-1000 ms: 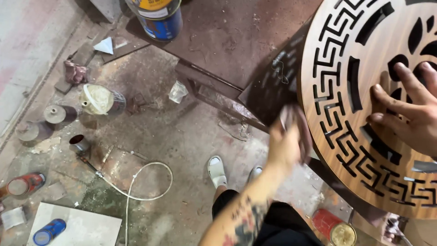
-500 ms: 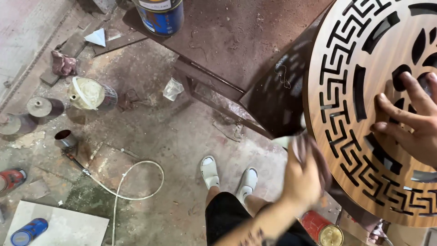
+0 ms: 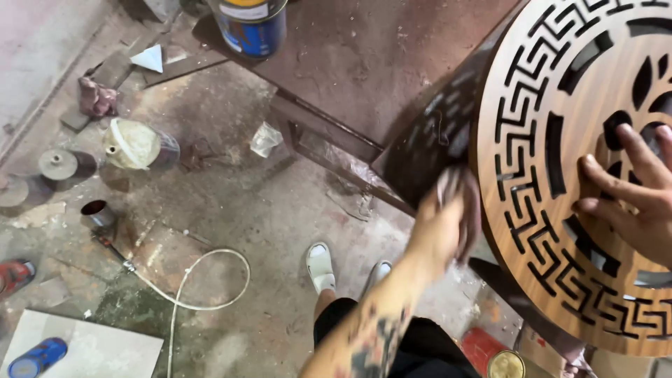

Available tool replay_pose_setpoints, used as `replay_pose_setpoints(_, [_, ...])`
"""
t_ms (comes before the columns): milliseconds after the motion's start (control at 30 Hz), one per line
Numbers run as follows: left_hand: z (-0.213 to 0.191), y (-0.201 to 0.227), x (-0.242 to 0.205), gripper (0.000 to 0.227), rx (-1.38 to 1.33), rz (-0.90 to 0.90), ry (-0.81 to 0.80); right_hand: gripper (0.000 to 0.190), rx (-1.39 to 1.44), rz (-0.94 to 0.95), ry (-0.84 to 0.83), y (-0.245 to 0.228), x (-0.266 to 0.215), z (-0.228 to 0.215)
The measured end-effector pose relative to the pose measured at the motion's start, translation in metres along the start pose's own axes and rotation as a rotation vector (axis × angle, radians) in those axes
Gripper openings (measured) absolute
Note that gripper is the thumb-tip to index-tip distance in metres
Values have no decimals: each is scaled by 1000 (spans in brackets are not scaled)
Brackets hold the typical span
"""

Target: The person is polishing a decorative round wooden panel featuring a lotus flower design using a cloth rag.

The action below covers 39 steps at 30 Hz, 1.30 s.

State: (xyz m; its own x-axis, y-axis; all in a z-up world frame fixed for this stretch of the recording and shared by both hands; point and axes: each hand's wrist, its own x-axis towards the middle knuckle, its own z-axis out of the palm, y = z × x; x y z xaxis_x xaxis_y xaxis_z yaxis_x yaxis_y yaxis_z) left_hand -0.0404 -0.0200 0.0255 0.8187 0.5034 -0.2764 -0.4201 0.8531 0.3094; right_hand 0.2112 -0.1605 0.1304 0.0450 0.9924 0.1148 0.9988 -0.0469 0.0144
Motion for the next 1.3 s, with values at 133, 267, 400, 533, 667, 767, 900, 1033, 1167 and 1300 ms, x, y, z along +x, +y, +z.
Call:
replay_pose_setpoints(133, [-18,-27,6,27,-185,-166,-10,53,-79,1,-22,-6,-7,-8])
replay_pose_setpoints(267, [-8,-3,28,23,-252,-29,-39,51,-66,-26,-31,-1,-9,-5])
replay_pose_setpoints(400, [-12,-26,-15,36,-223,-101,-57,53,-43,39,-49,3,-7,0])
replay_pose_setpoints(533, [-21,-37,-9,25,-171,-131,-45,49,-76,42,-55,3,-15,-3])
replay_pose_setpoints(667, [-22,-3,58,33,16,-159,66,49,-135,-4,-32,3,-12,-1])
replay_pose_setpoints(767, [-17,-1,32,35,67,-163,104,54,5,8,-56,-3,-3,-2])
replay_pose_setpoints(900, [-9,-20,-26,24,-54,-219,80,56,64,113,-95,0,-10,0])
replay_pose_setpoints(1033, [-10,-8,-9,30,-11,-331,130,52,-66,47,-73,6,-25,-1])
replay_pose_setpoints(1167, [-13,7,50,57,47,-93,27,52,-47,33,-48,0,-18,-3])
replay_pose_setpoints(1300, [-18,-13,3,31,28,-254,138,51,-58,21,-40,6,-13,2])
